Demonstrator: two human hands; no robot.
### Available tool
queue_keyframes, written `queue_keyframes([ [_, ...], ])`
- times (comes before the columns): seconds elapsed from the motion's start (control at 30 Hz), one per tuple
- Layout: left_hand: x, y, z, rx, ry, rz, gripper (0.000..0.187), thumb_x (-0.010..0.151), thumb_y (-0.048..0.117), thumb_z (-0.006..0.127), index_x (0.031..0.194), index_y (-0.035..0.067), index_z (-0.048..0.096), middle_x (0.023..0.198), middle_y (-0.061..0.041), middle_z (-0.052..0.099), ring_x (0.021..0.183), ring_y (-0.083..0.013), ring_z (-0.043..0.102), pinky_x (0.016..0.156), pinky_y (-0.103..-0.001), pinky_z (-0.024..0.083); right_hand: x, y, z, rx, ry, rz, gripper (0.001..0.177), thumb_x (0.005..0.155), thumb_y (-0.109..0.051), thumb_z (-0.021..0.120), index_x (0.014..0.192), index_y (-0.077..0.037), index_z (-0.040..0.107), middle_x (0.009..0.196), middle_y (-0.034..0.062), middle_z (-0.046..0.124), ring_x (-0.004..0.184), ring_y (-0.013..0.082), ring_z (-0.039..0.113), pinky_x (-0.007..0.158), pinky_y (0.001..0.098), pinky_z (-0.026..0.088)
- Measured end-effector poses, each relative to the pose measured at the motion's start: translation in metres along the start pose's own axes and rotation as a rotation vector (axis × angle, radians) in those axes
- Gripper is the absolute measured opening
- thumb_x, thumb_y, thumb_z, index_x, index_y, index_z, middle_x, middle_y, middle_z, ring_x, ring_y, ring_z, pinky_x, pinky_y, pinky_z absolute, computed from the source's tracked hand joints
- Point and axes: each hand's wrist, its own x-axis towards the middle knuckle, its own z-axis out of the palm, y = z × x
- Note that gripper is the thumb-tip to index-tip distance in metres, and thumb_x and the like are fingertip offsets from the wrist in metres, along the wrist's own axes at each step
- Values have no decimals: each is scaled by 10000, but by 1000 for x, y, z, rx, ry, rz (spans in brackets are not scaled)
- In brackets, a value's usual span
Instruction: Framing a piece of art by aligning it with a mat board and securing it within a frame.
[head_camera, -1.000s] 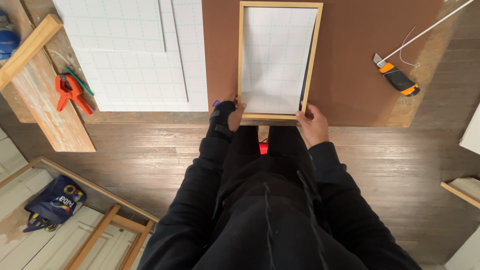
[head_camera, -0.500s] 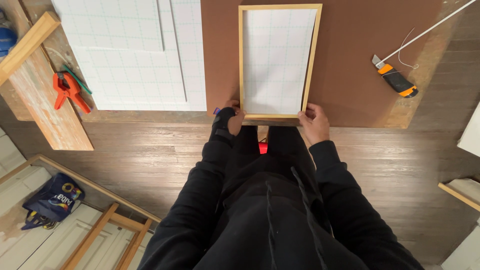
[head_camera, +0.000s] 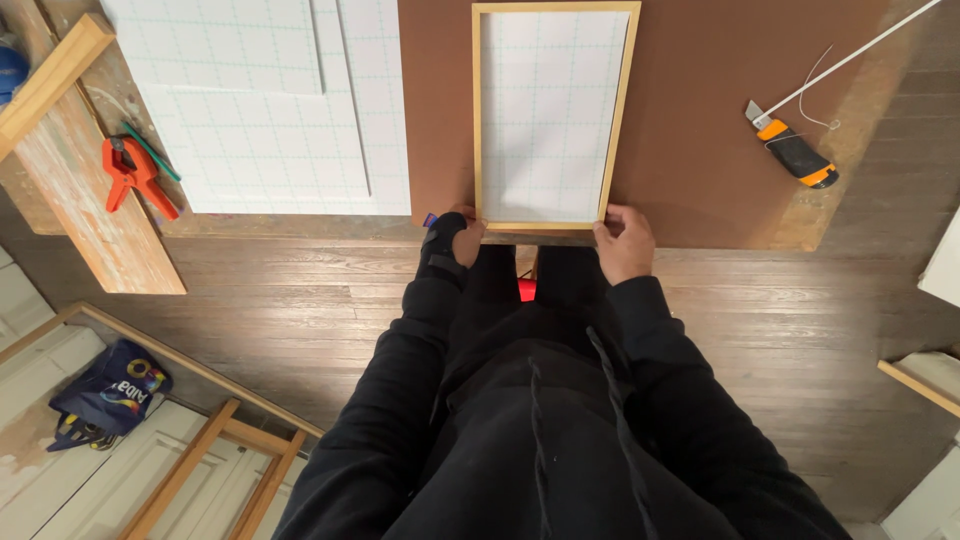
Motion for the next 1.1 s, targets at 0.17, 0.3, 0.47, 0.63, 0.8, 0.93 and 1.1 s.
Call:
queue_keyframes([
  [0.17, 13, -24, 10, -312, -23, -96, 274, 893, 82, 628, 1132, -47, 587, 807, -126, 706, 717, -186, 692, 642, -308, 546, 2, -7, 3, 68, -25, 56, 291, 884, -95, 771, 1148, -17, 675, 1072, 107, 742, 968, 210, 723, 863, 342, 580],
  [0.3, 45, -33, 7, -420, -13, -26, 224, 915, 30, 608, 1124, -44, 578, 828, -135, 687, 707, -184, 672, 616, -305, 532, 23, -10, 11, 149, 2, 36, 304, 874, -89, 771, 1154, -21, 674, 1074, 105, 746, 977, 201, 730, 856, 331, 593],
  [0.47, 48, 3, -24, -281, -61, -77, 191, 914, 46, 622, 1034, -43, 503, 767, -171, 640, 598, -202, 668, 505, -331, 527, 43, -26, -12, 46, -107, 0, 331, 881, -164, 802, 1139, -10, 664, 1006, 110, 745, 897, 210, 731, 796, 343, 589],
  [0.63, 26, 16, -31, -303, -88, -156, 226, 947, 130, 641, 1024, -48, 525, 728, -136, 661, 561, -194, 685, 495, -318, 548, 83, -29, -114, -147, 75, -126, 174, 963, -219, 804, 1075, -100, 746, 974, 70, 748, 873, 205, 727, 784, 350, 568],
  [0.8, -2, 9, -42, -297, -45, -168, 296, 961, 215, 687, 1032, -53, 583, 679, -113, 676, 568, -176, 691, 511, -293, 541, 127, 42, -187, -150, 149, -243, 369, 941, -248, 830, 1203, -80, 633, 1105, 109, 680, 983, 263, 703, 871, 389, 576],
  [0.93, -24, -1, -46, -167, -61, -197, 324, 953, 267, 679, 1042, -35, 603, 678, -107, 701, 589, -163, 682, 537, -291, 507, 125, 61, -198, -727, 117, -290, 521, 817, -288, 907, 1208, -79, 632, 1180, 186, 639, 996, 407, 652, 770, 515, 528],
  [1.1, -36, -5, -42, -120, -39, -255, 326, 946, 280, 670, 1036, -27, 613, 675, -102, 710, 611, -155, 696, 573, -292, 528, 108, 49, -142, -594, -6, -194, 535, 823, -333, 894, 1180, -66, 599, 1120, 194, 636, 972, 401, 653, 801, 518, 533],
])
